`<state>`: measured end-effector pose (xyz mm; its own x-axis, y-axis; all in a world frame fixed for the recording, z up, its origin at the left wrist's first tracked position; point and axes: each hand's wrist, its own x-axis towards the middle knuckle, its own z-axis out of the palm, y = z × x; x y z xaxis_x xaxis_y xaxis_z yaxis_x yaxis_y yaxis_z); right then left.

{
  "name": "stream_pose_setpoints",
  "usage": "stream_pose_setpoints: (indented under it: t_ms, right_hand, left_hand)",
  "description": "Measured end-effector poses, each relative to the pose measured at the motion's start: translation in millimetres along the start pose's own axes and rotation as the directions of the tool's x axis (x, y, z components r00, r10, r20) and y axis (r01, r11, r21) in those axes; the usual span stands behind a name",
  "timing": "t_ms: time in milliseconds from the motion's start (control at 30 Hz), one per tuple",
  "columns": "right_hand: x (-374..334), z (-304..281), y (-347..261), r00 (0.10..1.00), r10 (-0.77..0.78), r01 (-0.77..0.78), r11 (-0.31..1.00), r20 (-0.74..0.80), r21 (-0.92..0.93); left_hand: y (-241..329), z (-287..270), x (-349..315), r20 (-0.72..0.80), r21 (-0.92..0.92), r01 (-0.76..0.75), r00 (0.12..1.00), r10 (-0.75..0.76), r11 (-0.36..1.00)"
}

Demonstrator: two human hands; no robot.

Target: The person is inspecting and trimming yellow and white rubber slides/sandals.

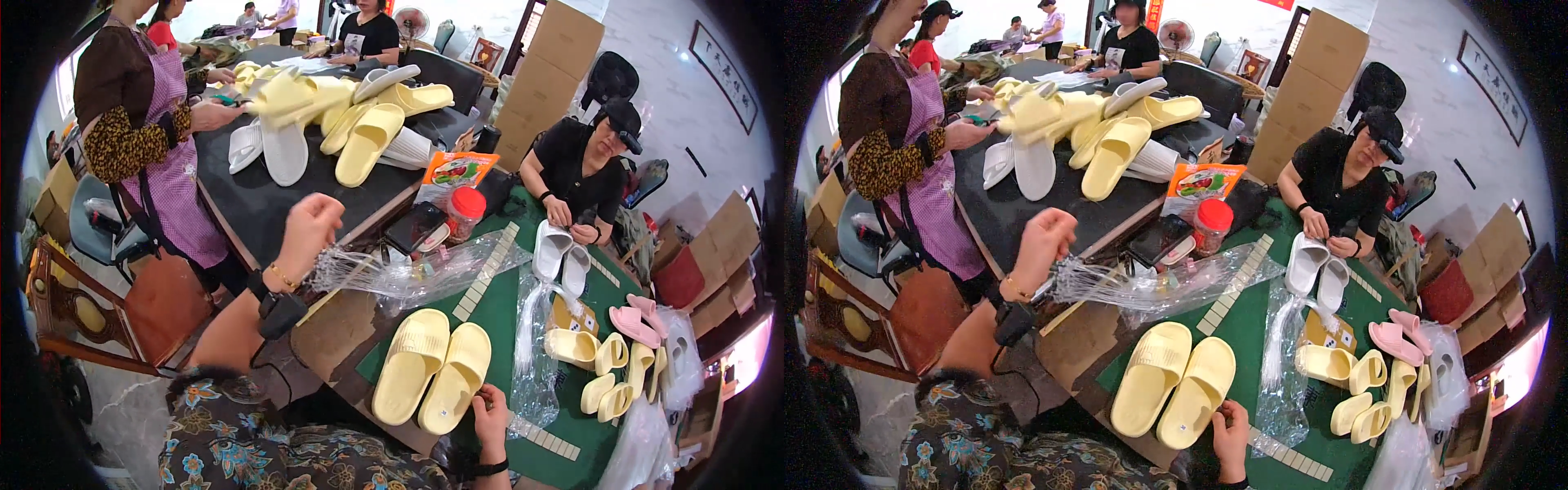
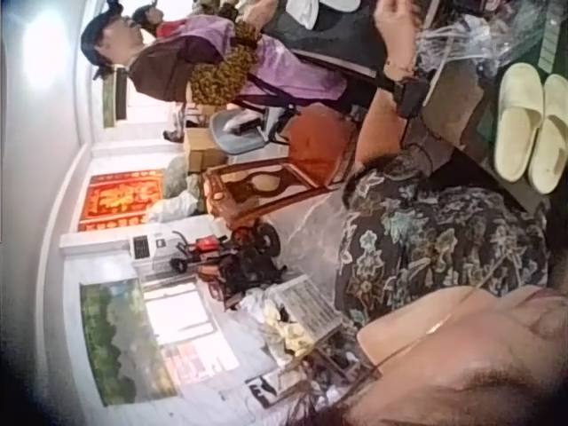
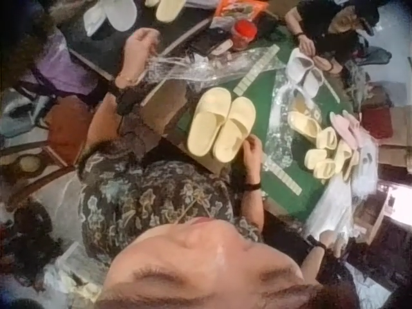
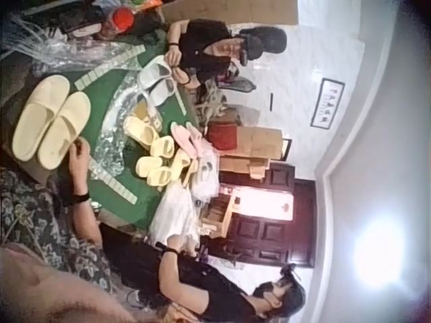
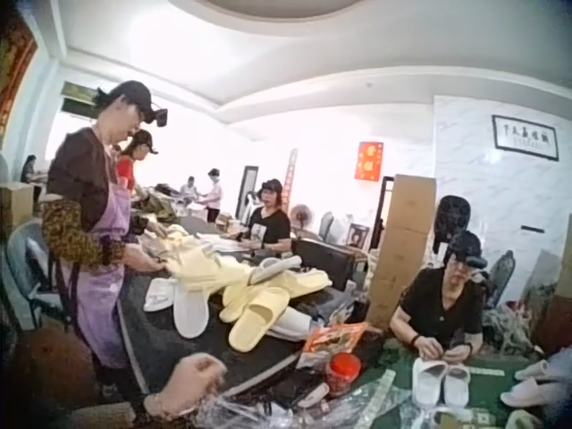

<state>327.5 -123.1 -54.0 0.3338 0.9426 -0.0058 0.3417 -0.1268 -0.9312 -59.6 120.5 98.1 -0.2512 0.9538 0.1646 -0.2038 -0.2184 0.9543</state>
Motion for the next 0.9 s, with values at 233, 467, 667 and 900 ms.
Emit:
stream_pose_setpoints:
  t_ms: [233,467,667,900]
  right_hand:
    - [4.1,-2.6,-38.3,0.993,-0.008,-0.005,0.994,-0.121,-0.109]
    - [31.7,37.9,-126.8,0.946,-0.315,0.318,0.948,0.075,-0.029]
    - [46.7,99.5,-144.0,0.904,-0.243,0.289,0.954,0.351,-0.082]
    - [36.9,109.1,-137.3,0.859,-0.142,0.061,0.982,0.492,0.177]
  left_hand:
    - [17.6,18.7,-7.2,0.34,0.544,-0.455,0.888,0.311,0.705]
    - [-40.1,43.7,-92.8,0.727,0.419,-0.81,0.57,0.384,0.41]
    - [-70.5,30.8,-123.7,0.843,0.302,-0.904,0.402,0.357,0.302]
    - [-80.5,13.9,-126.6,0.852,0.284,-0.915,0.378,0.362,0.287]
